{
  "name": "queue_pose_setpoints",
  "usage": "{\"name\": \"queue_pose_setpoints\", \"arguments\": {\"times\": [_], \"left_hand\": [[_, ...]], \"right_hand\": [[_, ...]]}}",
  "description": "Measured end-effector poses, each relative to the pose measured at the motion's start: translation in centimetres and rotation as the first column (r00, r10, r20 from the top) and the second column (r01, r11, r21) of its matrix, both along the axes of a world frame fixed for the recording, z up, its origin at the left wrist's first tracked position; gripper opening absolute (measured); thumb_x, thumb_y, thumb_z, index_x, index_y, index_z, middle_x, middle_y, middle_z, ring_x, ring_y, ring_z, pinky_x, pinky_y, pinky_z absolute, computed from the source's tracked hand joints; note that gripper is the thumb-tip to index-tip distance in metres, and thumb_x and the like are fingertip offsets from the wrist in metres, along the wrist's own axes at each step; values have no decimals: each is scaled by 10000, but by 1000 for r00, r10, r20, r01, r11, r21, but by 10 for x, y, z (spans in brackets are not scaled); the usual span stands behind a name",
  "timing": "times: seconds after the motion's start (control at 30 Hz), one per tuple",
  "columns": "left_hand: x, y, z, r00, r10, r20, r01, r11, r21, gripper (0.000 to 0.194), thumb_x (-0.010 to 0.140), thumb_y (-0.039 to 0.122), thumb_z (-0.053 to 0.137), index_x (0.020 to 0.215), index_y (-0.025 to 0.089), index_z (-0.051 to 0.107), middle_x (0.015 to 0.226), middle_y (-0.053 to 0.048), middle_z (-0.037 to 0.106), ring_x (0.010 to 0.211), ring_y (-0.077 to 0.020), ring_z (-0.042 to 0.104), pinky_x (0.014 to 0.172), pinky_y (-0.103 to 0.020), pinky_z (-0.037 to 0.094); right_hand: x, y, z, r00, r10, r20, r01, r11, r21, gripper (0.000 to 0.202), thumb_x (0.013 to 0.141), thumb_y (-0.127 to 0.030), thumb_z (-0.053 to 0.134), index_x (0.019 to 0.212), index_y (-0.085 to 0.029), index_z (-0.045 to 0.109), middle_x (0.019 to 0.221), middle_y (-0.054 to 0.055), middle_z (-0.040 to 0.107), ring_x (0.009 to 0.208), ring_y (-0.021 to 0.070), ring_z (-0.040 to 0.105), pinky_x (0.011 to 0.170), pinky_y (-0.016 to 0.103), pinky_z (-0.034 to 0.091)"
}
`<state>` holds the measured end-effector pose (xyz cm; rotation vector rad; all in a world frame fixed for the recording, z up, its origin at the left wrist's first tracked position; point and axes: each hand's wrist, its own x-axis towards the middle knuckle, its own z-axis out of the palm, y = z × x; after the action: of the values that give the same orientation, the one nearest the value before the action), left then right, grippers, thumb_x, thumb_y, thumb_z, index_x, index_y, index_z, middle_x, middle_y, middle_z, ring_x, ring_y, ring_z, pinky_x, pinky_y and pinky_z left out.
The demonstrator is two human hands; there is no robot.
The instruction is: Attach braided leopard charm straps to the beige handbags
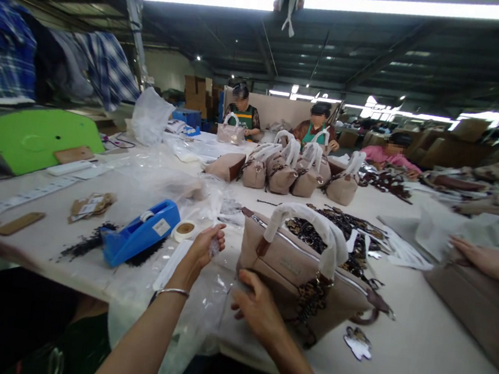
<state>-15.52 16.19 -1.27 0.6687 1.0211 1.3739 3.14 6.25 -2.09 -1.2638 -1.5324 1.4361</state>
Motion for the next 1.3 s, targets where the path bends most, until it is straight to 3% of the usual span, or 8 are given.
{"name": "queue_pose_setpoints", "arguments": {"times": [0.07,0.17,0.3,0.43,0.53,0.77,1.03,1.3], "left_hand": [[2,-7,2,992,-13,124,11,1000,15,244,885,369,610,948,144,538,526,94,402,396,-46,386,379,-135,328],[9,-9,-1,964,-7,266,1,1000,22,263,899,412,592,906,158,523,499,108,359,355,-36,323,335,-123,256],[16,-2,-9,918,35,394,-33,999,-10,245,951,376,518,819,172,483,464,122,298,312,-28,264,303,-119,181],[17,4,-18,882,61,466,-43,998,-50,279,980,377,453,784,179,460,443,129,269,285,-28,236,285,-125,146],[16,2,-22,873,46,485,-20,998,-58,309,961,416,485,760,183,457,435,132,251,274,-27,216,277,-128,126],[16,-9,-21,868,-19,496,36,999,-26,310,964,408,480,754,180,470,446,124,263,280,-22,197,285,-129,104],[19,-7,-28,865,17,502,37,995,-98,443,975,537,331,770,174,481,444,109,290,283,-33,212,288,-137,125],[20,3,-40,904,141,405,-77,982,-170,348,931,468,507,735,188,440,437,120,291,295,-37,254,304,-134,164]], "right_hand": [[-22,15,-5,990,-14,-144,-8,989,-151,628,744,-402,648,1285,-134,475,1324,204,519,637,170,674,510,296,532],[-47,29,-9,977,-29,-211,-29,963,-267,553,689,-428,704,1112,-104,557,1049,154,656,551,169,661,464,289,535],[-62,34,-10,985,-50,-168,5,967,-254,383,695,-479,693,785,-118,606,708,52,654,490,156,627,403,244,506],[-62,34,-9,986,-77,-145,40,969,-245,421,666,-516,721,801,-137,597,696,27,660,480,150,622,386,233,498],[-61,34,-11,985,-106,-138,66,961,-267,419,711,-550,675,789,-150,578,684,20,658,465,138,612,378,226,490],[-69,35,-26,978,-186,-98,145,935,-325,308,784,-473,624,753,-192,503,546,-28,586,390,124,549,319,201,423],[-70,36,-32,988,-151,-31,143,972,-185,261,819,-442,547,736,-201,490,594,-26,592,400,115,549,324,188,392],[-66,36,-43,979,-120,165,132,989,-64,349,896,-451,388,758,-184,566,693,20,631,387,125,546,308,206,336]]}}
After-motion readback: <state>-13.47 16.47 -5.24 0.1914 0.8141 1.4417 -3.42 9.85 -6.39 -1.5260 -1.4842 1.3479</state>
